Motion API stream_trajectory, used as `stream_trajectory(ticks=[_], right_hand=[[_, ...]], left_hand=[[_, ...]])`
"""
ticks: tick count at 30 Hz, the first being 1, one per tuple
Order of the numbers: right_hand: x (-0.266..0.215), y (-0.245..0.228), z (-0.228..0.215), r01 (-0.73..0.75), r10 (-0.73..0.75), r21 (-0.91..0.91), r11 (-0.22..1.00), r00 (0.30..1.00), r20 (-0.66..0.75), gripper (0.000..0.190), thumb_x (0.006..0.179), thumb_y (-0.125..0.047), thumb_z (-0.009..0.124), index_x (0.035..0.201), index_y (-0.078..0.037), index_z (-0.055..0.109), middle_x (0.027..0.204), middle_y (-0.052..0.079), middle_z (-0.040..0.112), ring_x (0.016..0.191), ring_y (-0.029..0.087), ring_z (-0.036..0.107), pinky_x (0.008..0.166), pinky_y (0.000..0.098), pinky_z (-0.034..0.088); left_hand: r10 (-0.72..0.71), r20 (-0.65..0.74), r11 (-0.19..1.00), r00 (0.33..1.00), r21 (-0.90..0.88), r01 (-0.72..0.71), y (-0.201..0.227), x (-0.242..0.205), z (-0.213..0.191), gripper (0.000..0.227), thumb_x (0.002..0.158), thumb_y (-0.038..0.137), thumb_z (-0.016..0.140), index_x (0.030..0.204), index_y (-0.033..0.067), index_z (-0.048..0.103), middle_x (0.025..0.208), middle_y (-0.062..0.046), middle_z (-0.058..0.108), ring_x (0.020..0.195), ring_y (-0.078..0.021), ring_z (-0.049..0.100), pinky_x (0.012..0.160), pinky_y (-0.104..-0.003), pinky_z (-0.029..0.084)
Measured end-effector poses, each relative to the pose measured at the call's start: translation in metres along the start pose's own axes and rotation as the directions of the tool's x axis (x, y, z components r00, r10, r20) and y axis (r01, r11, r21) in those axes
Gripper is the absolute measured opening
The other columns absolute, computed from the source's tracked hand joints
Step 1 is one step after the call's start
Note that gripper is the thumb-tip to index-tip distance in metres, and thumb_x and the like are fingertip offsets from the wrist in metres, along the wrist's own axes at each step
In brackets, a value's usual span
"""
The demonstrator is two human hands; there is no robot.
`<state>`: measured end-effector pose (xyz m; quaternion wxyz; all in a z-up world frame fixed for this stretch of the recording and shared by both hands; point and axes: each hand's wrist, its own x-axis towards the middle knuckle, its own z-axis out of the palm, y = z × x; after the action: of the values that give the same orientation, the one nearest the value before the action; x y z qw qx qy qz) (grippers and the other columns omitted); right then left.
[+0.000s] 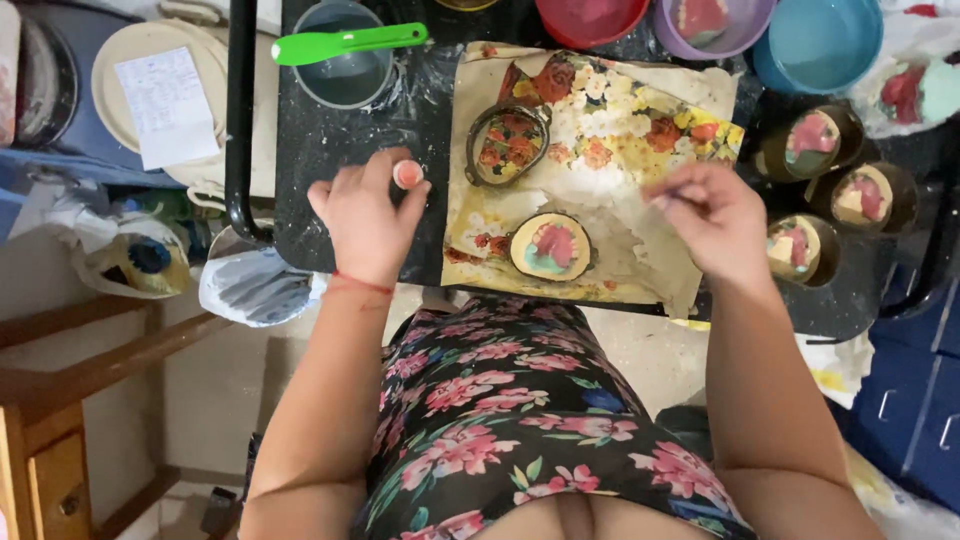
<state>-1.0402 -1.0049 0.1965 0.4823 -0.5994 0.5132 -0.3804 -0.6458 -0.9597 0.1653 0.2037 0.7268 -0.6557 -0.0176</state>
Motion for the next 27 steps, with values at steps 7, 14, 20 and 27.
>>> stream_trajectory(ticks=[7, 14, 20, 27], right_hand=[[-0.05, 0.015, 0.028, 0.221, -0.219, -0.035, 0.975, 0.909, -0.355, 0.018, 0.098, 0.017, 0.068, 0.115, 0.015, 0.074, 0.079, 0.023, 0.061, 0.063, 0.026, 0.063, 0.061, 0.0375, 0.058], [-0.094, -0.018, 0.103, 0.251, -0.123, 0.174, 0.952, 0.837, -0.534, 0.023, 0.109, -0.012, 0.053, 0.104, 0.01, 0.058, 0.08, 0.026, 0.064, 0.066, 0.029, 0.07, 0.065, 0.037, 0.061], [-0.112, -0.076, 0.179, 0.164, -0.047, 0.183, 0.969, 0.854, -0.519, 0.024, 0.105, -0.01, 0.051, 0.114, 0.01, 0.062, 0.09, 0.025, 0.07, 0.081, 0.028, 0.073, 0.076, 0.04, 0.062], [-0.133, -0.101, 0.197, 0.147, -0.149, -0.042, 0.988, 0.859, -0.49, 0.025, 0.098, -0.012, 0.06, 0.104, 0.01, 0.072, 0.086, 0.022, 0.071, 0.076, 0.027, 0.073, 0.075, 0.0405, 0.062]], left_hand=[[0.134, 0.128, 0.771, 0.983, -0.637, -0.022, 0.027, -0.003, -0.036, 0.049, 0.078, 0.009, 0.081, 0.126, 0.0094, 0.07, 0.109, -0.015, 0.076, 0.102, -0.038, 0.073, 0.09, -0.047, 0.054], [0.213, 0.468, 0.371, 0.858, -0.851, 0.372, 0.027, -0.022, -0.028, 0.045, 0.08, 0.007, 0.085, 0.123, 0.009, 0.073, 0.1, -0.009, 0.075, 0.093, -0.0209, 0.069, 0.086, -0.034, 0.055], [0.346, 0.554, 0.263, 0.758, -0.832, 0.488, 0.017, -0.027, -0.024, 0.048, 0.08, 0.006, 0.087, 0.126, 0.0124, 0.073, 0.091, -0.005, 0.077, 0.081, -0.0052, 0.063, 0.07, -0.02, 0.056], [0.46, 0.467, 0.306, 0.755, -0.882, 0.359, 0.012, -0.026, -0.023, 0.05, 0.08, 0.004, 0.087, 0.128, 0.0114, 0.075, 0.089, -0.009, 0.078, 0.082, -0.0076, 0.066, 0.067, -0.026, 0.06]])
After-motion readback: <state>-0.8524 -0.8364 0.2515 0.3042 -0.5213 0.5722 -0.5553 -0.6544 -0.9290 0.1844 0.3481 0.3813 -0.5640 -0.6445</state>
